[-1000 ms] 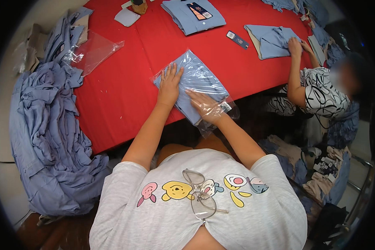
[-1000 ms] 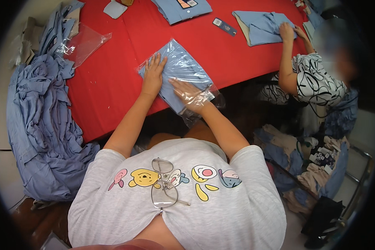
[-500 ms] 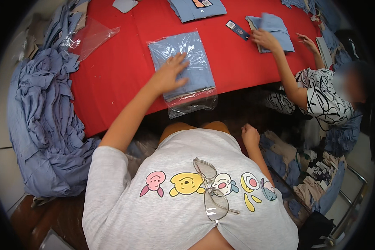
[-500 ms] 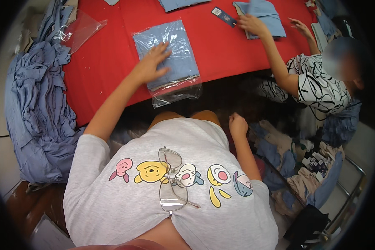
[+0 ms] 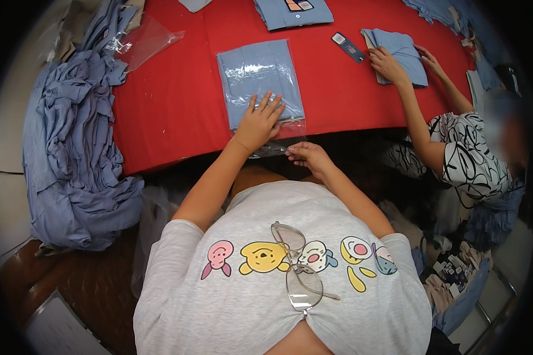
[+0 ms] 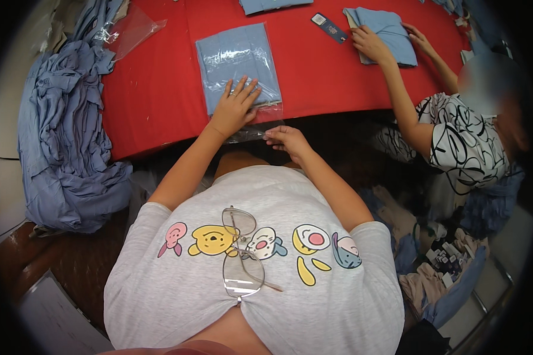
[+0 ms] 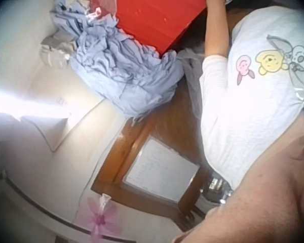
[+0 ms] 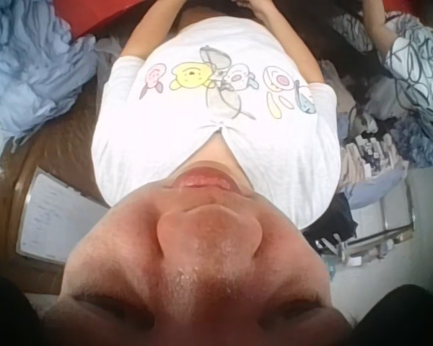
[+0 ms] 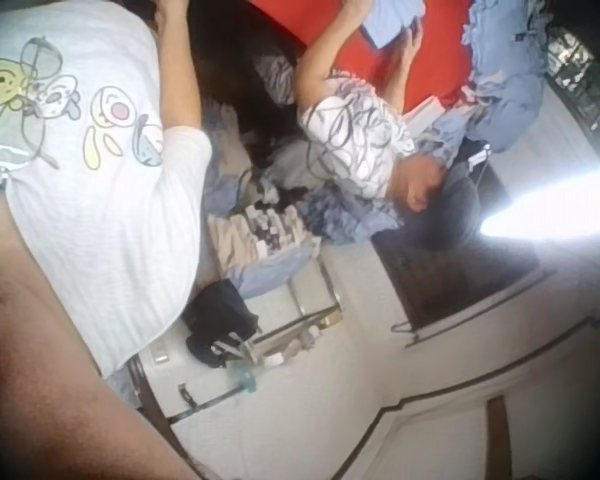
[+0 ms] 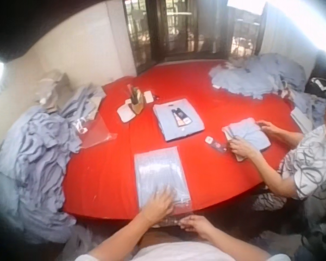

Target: The person places folded blue shirts into clear plastic bags by hand at a table and smooths the bags flat.

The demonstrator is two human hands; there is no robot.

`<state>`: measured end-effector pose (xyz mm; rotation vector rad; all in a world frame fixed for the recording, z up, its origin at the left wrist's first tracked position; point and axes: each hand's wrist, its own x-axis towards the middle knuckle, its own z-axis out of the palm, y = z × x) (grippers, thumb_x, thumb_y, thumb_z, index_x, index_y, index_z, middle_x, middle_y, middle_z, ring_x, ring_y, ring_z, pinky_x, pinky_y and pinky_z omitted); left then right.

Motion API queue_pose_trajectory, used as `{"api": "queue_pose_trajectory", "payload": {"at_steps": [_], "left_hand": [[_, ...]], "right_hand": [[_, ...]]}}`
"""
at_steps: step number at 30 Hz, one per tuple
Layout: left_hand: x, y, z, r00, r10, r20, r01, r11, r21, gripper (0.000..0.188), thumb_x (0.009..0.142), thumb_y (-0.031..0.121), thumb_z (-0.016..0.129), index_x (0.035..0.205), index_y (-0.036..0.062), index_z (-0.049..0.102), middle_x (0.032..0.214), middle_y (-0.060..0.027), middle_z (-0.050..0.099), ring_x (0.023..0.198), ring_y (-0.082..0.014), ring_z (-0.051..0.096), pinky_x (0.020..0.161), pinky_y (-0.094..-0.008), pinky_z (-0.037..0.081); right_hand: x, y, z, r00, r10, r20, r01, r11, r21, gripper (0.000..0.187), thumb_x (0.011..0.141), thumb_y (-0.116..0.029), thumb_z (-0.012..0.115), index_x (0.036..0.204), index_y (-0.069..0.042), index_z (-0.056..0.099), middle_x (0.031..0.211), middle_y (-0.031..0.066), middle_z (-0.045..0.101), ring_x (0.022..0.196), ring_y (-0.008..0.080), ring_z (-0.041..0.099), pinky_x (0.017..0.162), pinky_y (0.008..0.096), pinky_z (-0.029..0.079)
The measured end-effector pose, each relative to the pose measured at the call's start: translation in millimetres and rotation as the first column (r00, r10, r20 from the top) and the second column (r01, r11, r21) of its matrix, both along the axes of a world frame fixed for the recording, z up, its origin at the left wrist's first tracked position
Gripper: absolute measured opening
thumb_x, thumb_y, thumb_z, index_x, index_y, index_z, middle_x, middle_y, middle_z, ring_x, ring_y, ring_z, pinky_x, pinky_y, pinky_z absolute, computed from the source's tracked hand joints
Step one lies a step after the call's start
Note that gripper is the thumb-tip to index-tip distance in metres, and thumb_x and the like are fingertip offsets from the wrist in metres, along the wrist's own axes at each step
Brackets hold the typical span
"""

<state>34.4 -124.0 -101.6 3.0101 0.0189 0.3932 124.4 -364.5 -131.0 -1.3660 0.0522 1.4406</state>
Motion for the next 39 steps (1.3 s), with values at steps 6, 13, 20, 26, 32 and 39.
{"api": "queue_pose_trajectory", "payload": {"at_steps": [6, 13, 20, 26, 32, 39], "left_hand": [[24.0, 23.9, -4.3, 0.997, 0.074, 0.023, -0.07, 0.989, -0.129, 0.048, 0.1, 0.027, 0.075, 0.145, 0.0131, 0.068, 0.165, -0.0067, 0.055, 0.156, -0.0353, 0.046, 0.126, -0.0574, 0.039], [26.7, 36.8, -13.8, 0.999, 0.028, 0.024, -0.025, 0.993, -0.118, 0.046, 0.101, 0.024, 0.074, 0.145, 0.0141, 0.068, 0.165, -0.0048, 0.055, 0.157, -0.0342, 0.045, 0.127, -0.0551, 0.04], [33.6, 75.5, 23.6, 0.985, -0.06, -0.161, -0.011, 0.913, -0.407, 0.055, 0.097, 0.037, 0.077, 0.148, 0.0175, 0.066, 0.169, -0.0061, 0.051, 0.16, -0.0331, 0.04, 0.129, -0.0538, 0.036], [48.7, 83.7, 32.0, 0.997, 0.037, -0.065, -0.048, 0.981, -0.186, 0.088, 0.093, 0.069, 0.072, 0.167, 0.0314, 0.045, 0.182, -0.0128, 0.022, 0.168, -0.0401, 0.014, 0.134, -0.0635, 0.013], [38.1, 90.8, 12.4, 0.958, 0.032, -0.283, -0.073, 0.988, -0.135, 0.129, 0.069, 0.09, 0.076, 0.175, 0.0428, 0.02, 0.186, -0.0124, -0.002, 0.169, -0.0435, -0.005, 0.133, -0.0691, 0.001], [44.4, 89.1, 14.3, 0.937, 0.058, -0.344, -0.115, 0.982, -0.147, 0.132, 0.069, 0.088, 0.079, 0.176, 0.043, 0.017, 0.186, -0.0133, -0.005, 0.169, -0.0429, -0.008, 0.132, -0.0705, -0.001]], "right_hand": [[21.1, 12.4, 13.9, 1.0, -0.026, -0.007, 0.026, 0.999, -0.037, 0.023, 0.102, -0.029, 0.08, 0.107, -0.007, 0.076, 0.098, 0.0036, 0.08, 0.084, 0.0101, 0.072, 0.077, 0.0305, 0.06], [26.3, 1.6, 33.9, 0.965, 0.233, 0.119, -0.213, 0.964, -0.162, 0.025, 0.096, -0.028, 0.086, 0.1, -0.005, 0.076, 0.092, 0.0055, 0.078, 0.08, 0.0127, 0.073, 0.071, 0.0317, 0.062], [-11.4, 4.0, 96.8, 0.306, 0.36, 0.881, -0.296, 0.916, -0.272, 0.023, 0.084, -0.022, 0.087, 0.096, -0.007, 0.074, 0.091, 0.0059, 0.072, 0.083, 0.0218, 0.071, 0.073, 0.0389, 0.056], [-13.9, 103.4, 74.9, -0.338, 0.116, 0.934, -0.401, 0.88, -0.255, 0.022, 0.086, -0.024, 0.082, 0.095, -0.009, 0.068, 0.093, 0.0071, 0.065, 0.091, 0.0297, 0.065, 0.081, 0.0441, 0.05], [-18.2, 103.6, 55.3, -0.465, 0.104, 0.879, -0.496, 0.792, -0.356, 0.013, 0.087, -0.014, 0.065, 0.097, -0.009, 0.071, 0.096, 0.0057, 0.067, 0.096, 0.0256, 0.066, 0.083, 0.0408, 0.051], [-15.8, 72.2, 60.2, -0.43, 0.067, 0.9, -0.616, 0.707, -0.347, 0.018, 0.087, -0.017, 0.068, 0.102, -0.008, 0.073, 0.1, 0.0035, 0.066, 0.097, 0.0234, 0.065, 0.085, 0.0385, 0.052]]}}
